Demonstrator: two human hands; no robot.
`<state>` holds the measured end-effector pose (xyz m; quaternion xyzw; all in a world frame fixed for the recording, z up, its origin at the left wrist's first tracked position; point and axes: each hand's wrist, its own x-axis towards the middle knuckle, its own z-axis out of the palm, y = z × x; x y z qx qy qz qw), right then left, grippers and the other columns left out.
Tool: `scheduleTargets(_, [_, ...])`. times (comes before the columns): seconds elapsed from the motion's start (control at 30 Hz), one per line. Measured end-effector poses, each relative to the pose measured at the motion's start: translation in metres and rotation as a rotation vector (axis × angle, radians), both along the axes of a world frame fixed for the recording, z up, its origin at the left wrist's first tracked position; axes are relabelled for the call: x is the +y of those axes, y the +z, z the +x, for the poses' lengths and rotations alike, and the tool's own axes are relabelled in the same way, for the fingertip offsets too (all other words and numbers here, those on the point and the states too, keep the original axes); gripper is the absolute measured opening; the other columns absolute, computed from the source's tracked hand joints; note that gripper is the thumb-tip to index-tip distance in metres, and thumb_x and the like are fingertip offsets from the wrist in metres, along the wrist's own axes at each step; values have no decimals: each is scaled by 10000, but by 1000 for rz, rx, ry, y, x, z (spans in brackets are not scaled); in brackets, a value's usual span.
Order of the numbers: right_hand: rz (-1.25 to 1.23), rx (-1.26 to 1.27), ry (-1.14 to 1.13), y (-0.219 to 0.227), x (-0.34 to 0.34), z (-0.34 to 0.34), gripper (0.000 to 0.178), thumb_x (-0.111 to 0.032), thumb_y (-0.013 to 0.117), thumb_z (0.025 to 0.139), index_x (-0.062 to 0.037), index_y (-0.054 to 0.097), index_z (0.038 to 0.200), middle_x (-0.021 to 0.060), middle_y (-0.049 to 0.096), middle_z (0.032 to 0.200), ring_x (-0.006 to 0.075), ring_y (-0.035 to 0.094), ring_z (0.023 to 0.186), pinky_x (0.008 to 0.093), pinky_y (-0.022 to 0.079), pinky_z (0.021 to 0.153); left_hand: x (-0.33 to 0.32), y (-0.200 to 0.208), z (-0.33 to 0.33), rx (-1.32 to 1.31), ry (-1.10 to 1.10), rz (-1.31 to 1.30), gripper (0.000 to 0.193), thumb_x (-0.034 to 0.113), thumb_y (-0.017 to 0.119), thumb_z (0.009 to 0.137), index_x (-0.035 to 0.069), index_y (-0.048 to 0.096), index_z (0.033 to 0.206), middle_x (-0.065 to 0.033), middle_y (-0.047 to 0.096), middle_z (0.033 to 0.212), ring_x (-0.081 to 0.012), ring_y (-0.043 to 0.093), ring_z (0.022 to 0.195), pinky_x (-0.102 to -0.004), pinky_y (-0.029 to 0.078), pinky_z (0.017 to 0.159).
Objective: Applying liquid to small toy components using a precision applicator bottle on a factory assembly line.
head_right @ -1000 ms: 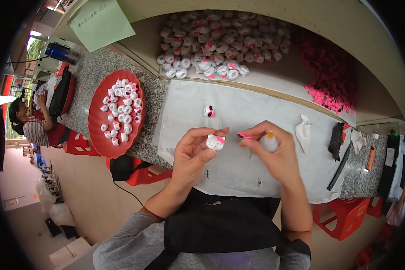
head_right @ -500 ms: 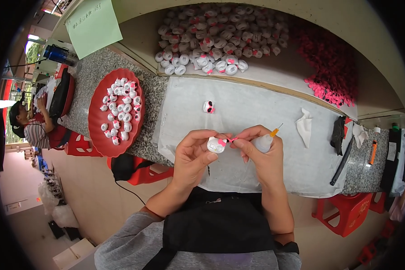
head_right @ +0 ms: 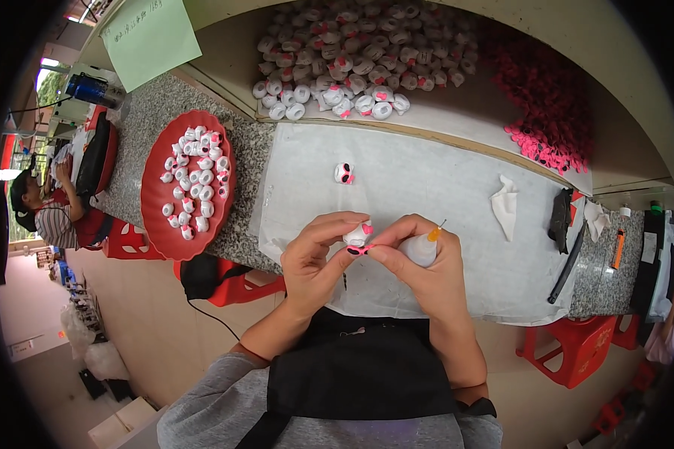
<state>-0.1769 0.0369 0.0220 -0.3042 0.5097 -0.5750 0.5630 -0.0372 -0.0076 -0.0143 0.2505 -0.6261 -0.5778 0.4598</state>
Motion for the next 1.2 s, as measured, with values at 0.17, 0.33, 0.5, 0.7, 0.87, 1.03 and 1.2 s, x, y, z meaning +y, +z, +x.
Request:
scheduleTargets(0.17, [21, 11, -6, -4, 0, -2, 75, -9, 601, 666, -13, 535, 702, -3, 531, 646, 41, 450, 597, 167, 346, 539, 0, 0, -1, -48, 20, -62, 283, -87, 542, 669, -17, 503, 941, -175, 495, 994, -238, 479, 944, -304, 397, 781])
scheduleTargets(0.33, [-22, 55, -57, -6, 1, 2, 72, -15, 601, 671, -14, 533, 696, 1, 520, 645, 38, 442, 594, 163, 342, 532, -3, 0, 0, -8, -23, -82, 308, -75, 554, 667, -17, 490, 963, -182, 490, 1003, -240, 481, 941, -305, 397, 782])
scheduleTargets(0.5, [-104, 216, -78, -8, 5, 7, 147, 13, 615, 644, -19, 530, 760, 15, 526, 676, 45, 443, 589, 162, 343, 536, 2, 4, -1, 125, -52, 157, 298, -33, 552, 694, -20, 476, 982, -185, 481, 1016, -233, 482, 937, -311, 395, 791])
scheduleTargets(0.7, [-151, 97, -1, -5, 4, 7, 317, 37, 634, 609, -8, 525, 904, 23, 543, 735, 47, 437, 590, 165, 353, 549, 3, 5, 0, 273, -119, 372, 263, 24, 544, 724, -27, 482, 974, -173, 477, 1033, -217, 473, 956, -312, 393, 800])
scheduleTargets(0.87, [-140, 124, 36, -7, 4, 10, 349, 26, 637, 617, -13, 537, 949, 18, 545, 747, 51, 444, 595, 172, 363, 563, 2, 2, 1, 180, -164, 266, 241, 29, 554, 712, -16, 524, 947, -152, 502, 995, -217, 470, 954, -368, 319, 889])
scheduleTargets(1.03, [-119, 58, -2, -16, 10, 9, 289, 6, 645, 626, -7, 556, 901, 20, 547, 747, 63, 470, 635, 182, 375, 583, 1, 4, 0, 190, -205, 290, 235, 54, 558, 713, -17, 533, 936, -146, 520, 962, -218, 471, 947, -396, 267, 925])
scheduleTargets(1.2, [-171, 23, -9, -18, 12, 11, 256, -3, 645, 636, 0, 551, 875, 45, 563, 807, 83, 506, 710, 203, 399, 638, 3, 1, 1, 193, -179, 230, 233, 85, 565, 718, -15, 537, 926, -141, 530, 943, -216, 481, 931, -407, 254, 930])
